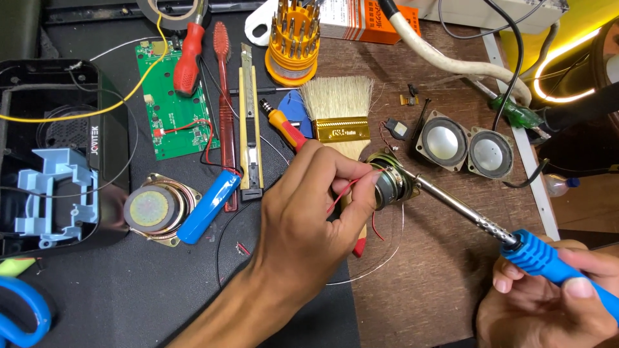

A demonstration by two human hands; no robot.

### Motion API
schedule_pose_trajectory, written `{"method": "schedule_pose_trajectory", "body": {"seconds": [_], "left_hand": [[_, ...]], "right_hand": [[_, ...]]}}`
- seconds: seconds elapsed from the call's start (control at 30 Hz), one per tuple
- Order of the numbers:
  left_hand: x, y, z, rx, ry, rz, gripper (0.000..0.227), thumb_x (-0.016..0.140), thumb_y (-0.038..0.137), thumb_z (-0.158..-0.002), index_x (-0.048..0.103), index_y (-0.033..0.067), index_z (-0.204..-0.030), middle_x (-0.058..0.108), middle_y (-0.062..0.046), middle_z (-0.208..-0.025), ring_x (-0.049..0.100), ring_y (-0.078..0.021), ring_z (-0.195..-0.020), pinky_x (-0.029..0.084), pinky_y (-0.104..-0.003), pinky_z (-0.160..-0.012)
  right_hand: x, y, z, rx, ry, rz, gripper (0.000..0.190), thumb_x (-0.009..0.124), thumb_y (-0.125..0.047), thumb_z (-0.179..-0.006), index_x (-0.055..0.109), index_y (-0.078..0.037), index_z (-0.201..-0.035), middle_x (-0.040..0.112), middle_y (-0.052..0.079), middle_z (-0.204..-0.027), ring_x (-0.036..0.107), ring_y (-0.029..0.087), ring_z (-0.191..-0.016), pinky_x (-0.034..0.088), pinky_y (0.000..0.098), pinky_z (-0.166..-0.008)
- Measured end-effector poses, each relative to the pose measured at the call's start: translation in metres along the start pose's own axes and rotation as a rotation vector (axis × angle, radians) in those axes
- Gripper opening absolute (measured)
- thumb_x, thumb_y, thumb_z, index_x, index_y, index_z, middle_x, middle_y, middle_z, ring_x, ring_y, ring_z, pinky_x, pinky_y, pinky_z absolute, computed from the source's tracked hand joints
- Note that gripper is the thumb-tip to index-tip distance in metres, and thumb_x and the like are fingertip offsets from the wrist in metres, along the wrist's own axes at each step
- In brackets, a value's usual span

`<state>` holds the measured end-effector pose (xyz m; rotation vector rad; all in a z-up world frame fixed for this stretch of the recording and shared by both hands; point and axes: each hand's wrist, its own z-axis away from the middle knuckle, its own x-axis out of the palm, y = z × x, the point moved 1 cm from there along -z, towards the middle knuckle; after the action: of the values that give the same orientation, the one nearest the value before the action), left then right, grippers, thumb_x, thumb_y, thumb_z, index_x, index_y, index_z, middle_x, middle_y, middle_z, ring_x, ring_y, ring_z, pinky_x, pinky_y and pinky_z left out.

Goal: Soldering wires onto the terminals of a small electronic speaker on a repair workbench.

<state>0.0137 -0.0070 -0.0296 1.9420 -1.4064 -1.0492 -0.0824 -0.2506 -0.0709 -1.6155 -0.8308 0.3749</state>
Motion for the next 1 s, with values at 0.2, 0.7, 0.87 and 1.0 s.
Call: {"method": "schedule_pose_trajectory", "body": {"seconds": [0.2, 0.7, 0.87, 1.0], "left_hand": [[-0.0006, 0.0004, -0.0005, -0.006, -0.015, 0.028, 0.01, 0.066, 0.0, -0.097, 0.058, 0.0039, -0.092, 0.056, -0.005, -0.086, 0.053, -0.0154, -0.069, 0.048, -0.029, -0.068], [-0.0004, -0.0001, 0.0001, -0.001, -0.02, 0.004, 0.011, 0.067, 0.001, -0.096, 0.058, 0.005, -0.092, 0.057, -0.004, -0.086, 0.054, -0.0152, -0.069, 0.048, -0.029, -0.066], [-0.0012, 0.0011, -0.0006, 0.017, -0.011, 0.02, 0.012, 0.067, -0.001, -0.096, 0.057, 0.004, -0.091, 0.057, -0.005, -0.086, 0.053, -0.0153, -0.069, 0.048, -0.029, -0.065], [-0.0007, 0.0003, -0.0002, 0.012, -0.022, 0.019, 0.011, 0.068, 0.0, -0.097, 0.058, 0.0046, -0.092, 0.057, -0.005, -0.086, 0.053, -0.0152, -0.069, 0.048, -0.029, -0.065]], "right_hand": [[-0.0092, 0.0052, -0.0017, -0.023, -0.008, 0.0, 0.031, 0.059, -0.036, -0.085, 0.054, -0.015, -0.108, 0.049, 0.011, -0.08, 0.045, 0.018, -0.058, 0.033, 0.0259, -0.048], [-0.0068, 0.0053, 0.0032, -0.065, 0.005, 0.031, 0.029, 0.058, -0.044, -0.094, 0.055, -0.022, -0.113, 0.048, -0.003, -0.098, 0.044, 0.012, -0.064, 0.034, 0.0221, -0.05], [-0.0063, 0.0035, 0.0047, -0.057, -0.008, 0.027, 0.029, 0.061, -0.045, -0.094, 0.057, -0.022, -0.112, 0.049, -0.003, -0.1, 0.045, 0.012, -0.067, 0.034, 0.0217, -0.049], [-0.0049, 0.0046, 0.0053, -0.068, 0.016, 0.059, 0.032, 0.063, -0.048, -0.093, 0.057, -0.022, -0.111, 0.05, -0.002, -0.099, 0.045, 0.012, -0.067, 0.034, 0.0215, -0.049]]}}
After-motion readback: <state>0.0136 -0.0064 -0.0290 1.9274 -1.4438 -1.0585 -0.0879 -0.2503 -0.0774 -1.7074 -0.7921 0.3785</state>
